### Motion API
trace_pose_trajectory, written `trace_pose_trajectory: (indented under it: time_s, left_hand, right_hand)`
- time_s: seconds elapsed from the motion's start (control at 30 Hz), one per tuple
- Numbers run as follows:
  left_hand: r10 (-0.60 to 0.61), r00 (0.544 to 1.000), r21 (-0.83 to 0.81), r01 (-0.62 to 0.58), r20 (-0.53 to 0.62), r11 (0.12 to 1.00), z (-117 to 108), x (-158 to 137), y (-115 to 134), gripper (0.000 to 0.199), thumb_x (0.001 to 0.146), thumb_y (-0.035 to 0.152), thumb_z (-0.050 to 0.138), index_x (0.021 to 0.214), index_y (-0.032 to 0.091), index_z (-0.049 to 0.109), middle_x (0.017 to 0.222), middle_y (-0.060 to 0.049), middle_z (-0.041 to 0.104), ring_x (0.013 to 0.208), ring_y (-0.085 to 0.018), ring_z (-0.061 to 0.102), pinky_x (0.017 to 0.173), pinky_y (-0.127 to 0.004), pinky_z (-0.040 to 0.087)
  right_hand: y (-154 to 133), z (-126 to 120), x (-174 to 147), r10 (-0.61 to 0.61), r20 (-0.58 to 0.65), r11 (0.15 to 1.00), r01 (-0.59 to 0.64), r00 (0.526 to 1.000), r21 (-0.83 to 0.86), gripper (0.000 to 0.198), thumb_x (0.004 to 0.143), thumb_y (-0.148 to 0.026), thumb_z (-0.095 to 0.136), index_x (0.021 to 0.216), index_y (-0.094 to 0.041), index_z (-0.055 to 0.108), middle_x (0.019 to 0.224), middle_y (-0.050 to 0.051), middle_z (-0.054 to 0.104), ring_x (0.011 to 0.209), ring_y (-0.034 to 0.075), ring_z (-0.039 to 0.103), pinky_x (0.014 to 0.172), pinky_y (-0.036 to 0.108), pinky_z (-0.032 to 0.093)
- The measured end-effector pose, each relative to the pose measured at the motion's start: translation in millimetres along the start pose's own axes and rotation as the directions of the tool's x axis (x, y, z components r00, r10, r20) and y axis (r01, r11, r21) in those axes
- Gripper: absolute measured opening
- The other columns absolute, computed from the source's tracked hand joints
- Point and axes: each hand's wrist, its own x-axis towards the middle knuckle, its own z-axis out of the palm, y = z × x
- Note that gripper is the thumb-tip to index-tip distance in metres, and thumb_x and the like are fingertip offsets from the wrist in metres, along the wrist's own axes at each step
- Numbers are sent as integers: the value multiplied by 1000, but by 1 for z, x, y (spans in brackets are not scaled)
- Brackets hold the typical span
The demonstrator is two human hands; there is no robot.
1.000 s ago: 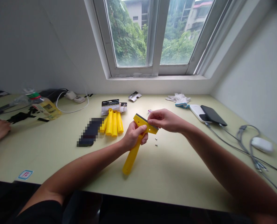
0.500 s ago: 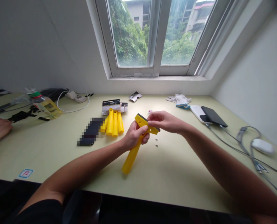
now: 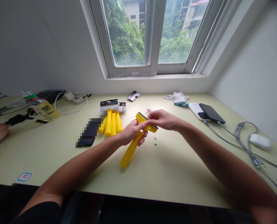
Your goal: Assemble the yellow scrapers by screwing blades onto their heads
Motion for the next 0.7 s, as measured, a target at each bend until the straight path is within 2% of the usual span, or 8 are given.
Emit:
trace_pose_trajectory:
  time_s: [0.1, 0.2, 0.27, 0.33, 0.43, 0.5, 0.6, 0.7]
  left_hand:
    - [-5, 997, -27, 2, -78, 1000, -2, 1, 3, 35, 82, 49, 60, 92, 18, 45, 68, 2, 56, 37, -6, 45, 33, -17, 33]
    - [59, 980, -33, -66, -190, 997, -6, 1, 11, 32, 82, 45, 62, 87, 17, 46, 70, 0, 58, 38, -4, 42, 34, -17, 31]
    - [123, 951, -30, -137, -283, 990, -12, 0, 20, 31, 81, 42, 64, 82, 17, 46, 68, 1, 57, 38, -4, 42, 34, -17, 30]
    - [187, 911, -23, -210, -368, 977, -20, 0, 31, 31, 80, 41, 65, 78, 17, 46, 66, 2, 54, 37, -3, 40, 33, -17, 29]
    - [247, 872, -15, -279, -422, 960, -31, 1, 41, 32, 79, 41, 67, 75, 17, 45, 64, 3, 53, 36, -3, 39, 33, -17, 28]
    - [267, 865, -18, -303, -424, 953, -34, 3, 42, 34, 78, 42, 67, 75, 17, 44, 64, 3, 52, 37, -3, 40, 33, -17, 29]
    - [270, 877, -33, -308, -397, 951, -34, 7, 35, 32, 80, 41, 65, 75, 17, 44, 65, 3, 53, 37, -4, 40, 33, -17, 30]
    - [255, 892, -56, -296, -374, 954, -32, 9, 27, 31, 81, 39, 64, 76, 18, 44, 66, 3, 54, 37, -4, 41, 33, -17, 30]
  right_hand:
    - [0, 1, 4, 21, -52, 998, -18, 998, 56, 30, 78, -44, 63, 75, -14, 64, 66, 2, 60, 59, 11, 52, 52, 23, 39]
    - [1, 2, 8, 29, -28, 971, -22, 999, 237, 32, 81, -45, 61, 78, -13, 62, 70, 2, 60, 62, 12, 57, 57, 25, 45]
    - [7, 4, 12, 29, -25, 942, -19, 999, 335, 33, 83, -46, 58, 82, -13, 62, 74, 4, 61, 65, 13, 59, 61, 26, 49]
    - [16, 8, 16, 33, -47, 949, -16, 998, 316, 33, 85, -46, 56, 87, -13, 64, 79, 5, 62, 66, 12, 60, 60, 26, 49]
    - [30, 21, 23, -15, -64, 997, 20, 998, 78, 28, 87, -39, 55, 96, -15, 67, 84, 5, 66, 70, 13, 60, 62, 25, 47]
    - [37, 32, 28, -88, -59, 985, 78, 994, -152, 21, 86, -29, 57, 98, -17, 69, 85, 5, 68, 73, 14, 60, 69, 26, 47]
    - [40, 48, 34, -187, -9, 875, 162, 982, -457, 20, 84, -19, 57, 97, -19, 72, 89, 6, 69, 76, 15, 60, 73, 27, 43]
    - [39, 58, 39, -180, 42, 780, 168, 983, -603, 20, 86, -20, 54, 94, -21, 72, 93, 6, 69, 79, 16, 60, 71, 26, 41]
